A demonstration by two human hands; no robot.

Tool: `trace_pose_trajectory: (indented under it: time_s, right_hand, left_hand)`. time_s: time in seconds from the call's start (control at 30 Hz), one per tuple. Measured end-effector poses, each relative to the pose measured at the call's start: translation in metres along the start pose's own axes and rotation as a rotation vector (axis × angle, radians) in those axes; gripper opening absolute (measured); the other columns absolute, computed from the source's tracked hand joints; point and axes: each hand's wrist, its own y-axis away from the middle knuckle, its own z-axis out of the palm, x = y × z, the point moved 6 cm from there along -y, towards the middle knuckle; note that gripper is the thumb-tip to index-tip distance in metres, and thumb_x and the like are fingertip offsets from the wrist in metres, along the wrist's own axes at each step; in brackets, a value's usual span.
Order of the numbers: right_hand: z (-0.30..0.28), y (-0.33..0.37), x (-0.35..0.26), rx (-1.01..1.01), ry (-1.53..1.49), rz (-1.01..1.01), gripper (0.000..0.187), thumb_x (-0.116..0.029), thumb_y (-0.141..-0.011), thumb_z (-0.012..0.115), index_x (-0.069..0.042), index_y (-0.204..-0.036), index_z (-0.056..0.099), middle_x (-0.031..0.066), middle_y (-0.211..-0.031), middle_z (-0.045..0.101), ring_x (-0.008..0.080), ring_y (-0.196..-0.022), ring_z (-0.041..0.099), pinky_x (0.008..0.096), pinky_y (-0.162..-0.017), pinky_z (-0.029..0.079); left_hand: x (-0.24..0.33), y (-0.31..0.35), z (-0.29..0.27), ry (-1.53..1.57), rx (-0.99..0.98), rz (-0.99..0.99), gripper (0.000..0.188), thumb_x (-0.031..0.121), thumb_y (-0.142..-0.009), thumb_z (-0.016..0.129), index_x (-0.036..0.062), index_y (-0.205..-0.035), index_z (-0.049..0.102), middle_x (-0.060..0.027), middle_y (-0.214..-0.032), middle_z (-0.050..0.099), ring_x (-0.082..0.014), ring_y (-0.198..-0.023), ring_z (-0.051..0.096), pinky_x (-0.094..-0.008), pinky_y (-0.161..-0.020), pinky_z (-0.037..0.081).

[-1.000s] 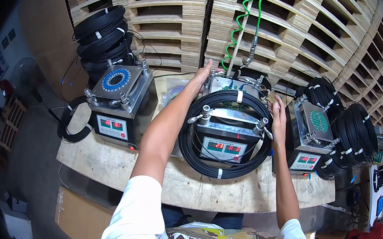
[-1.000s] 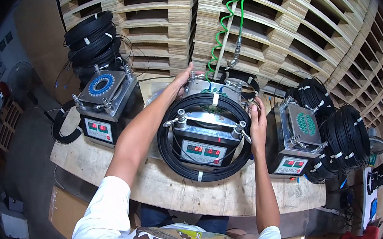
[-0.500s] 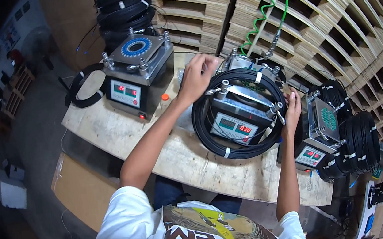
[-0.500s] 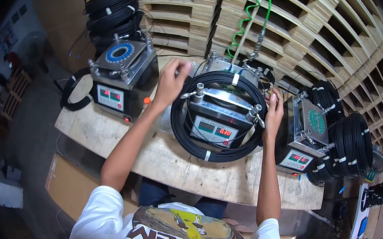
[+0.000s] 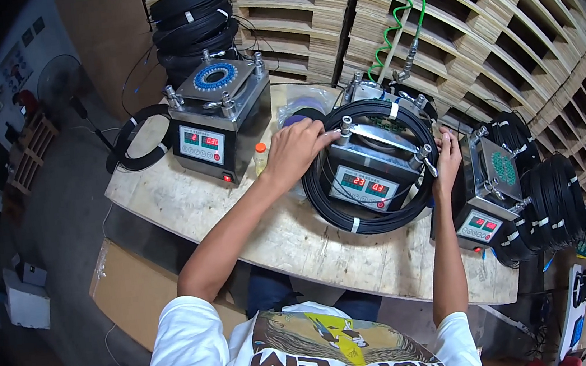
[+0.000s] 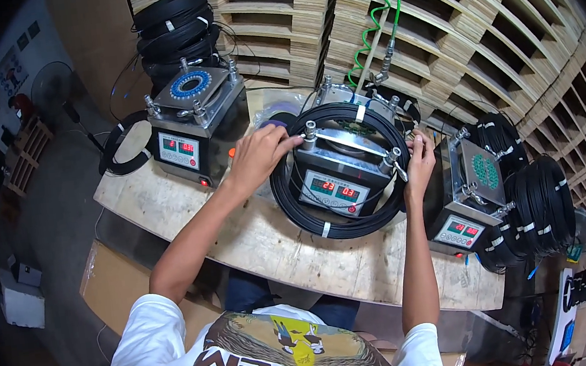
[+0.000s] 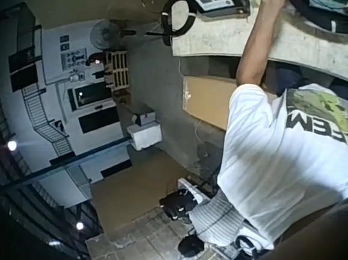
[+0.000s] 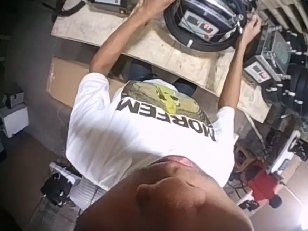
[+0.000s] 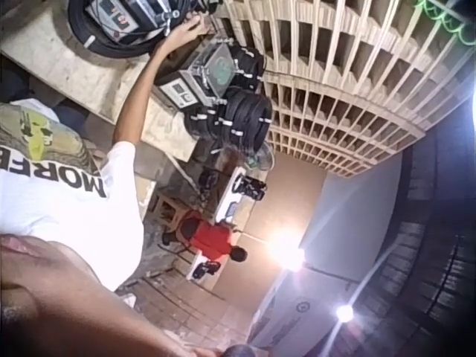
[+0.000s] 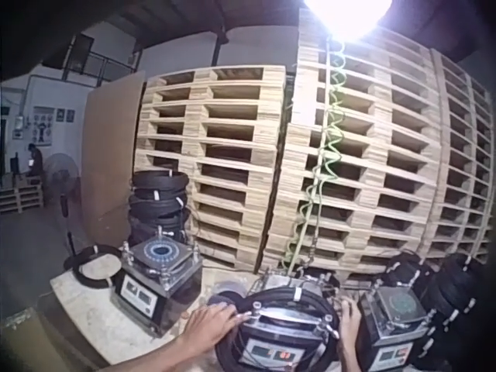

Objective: Placing a cable coil into a specialized machine, applying a liquid substance via syringe, and removing the processed coil.

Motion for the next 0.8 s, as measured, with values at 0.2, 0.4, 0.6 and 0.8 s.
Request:
trace_pose_trajectory:
  time_s: [0.2,0.4,0.6,0.8]
  right_hand:
    - [0.003,0.002,-0.002,-0.008,0.024,0.008,0.031,-0.024,-0.104,0.054,-0.001,-0.119,0.069,0.0074,-0.095,0.068,0.0111,-0.084,0.058,0.0265,-0.078,0.047]
    - [0.002,0.008,-0.007,0.014,-0.004,-0.029,0.026,-0.018,-0.103,0.054,0.000,-0.115,0.068,0.0061,-0.090,0.068,0.0106,-0.080,0.058,0.0255,-0.076,0.046]
    - [0.001,0.007,-0.011,0.043,-0.009,-0.043,0.025,-0.018,-0.104,0.053,0.000,-0.116,0.067,0.0072,-0.088,0.068,0.0125,-0.080,0.061,0.0275,-0.076,0.049]
    - [-0.017,0.021,-0.040,0.266,0.257,-0.146,0.028,-0.023,-0.104,0.051,0.002,-0.101,0.063,0.0166,-0.082,0.067,0.0263,-0.072,0.062,0.0394,-0.067,0.048]
  left_hand:
    - [0.011,0.010,0.016,0.092,-0.140,-0.154,0.043,0.039,-0.103,0.052,0.0005,-0.086,0.061,-0.0205,-0.077,0.067,-0.0418,-0.072,0.067,-0.0534,-0.063,0.052]
    - [0.022,0.018,0.053,0.676,-0.219,-0.395,0.045,0.036,-0.104,0.055,-0.0044,-0.085,0.063,-0.0126,-0.062,0.064,-0.0213,-0.054,0.061,-0.0381,-0.055,0.047]
    - [0.031,0.010,0.081,0.896,-0.191,-0.563,0.047,0.037,-0.099,0.064,-0.0016,-0.071,0.065,-0.0048,-0.057,0.064,-0.0090,-0.045,0.053,-0.0299,-0.048,0.042]
    - [0.051,-0.007,0.073,0.369,-0.033,-0.519,0.055,0.051,-0.092,0.065,0.0004,-0.072,0.072,-0.0147,-0.060,0.066,-0.0350,-0.063,0.068,-0.0461,-0.063,0.053]
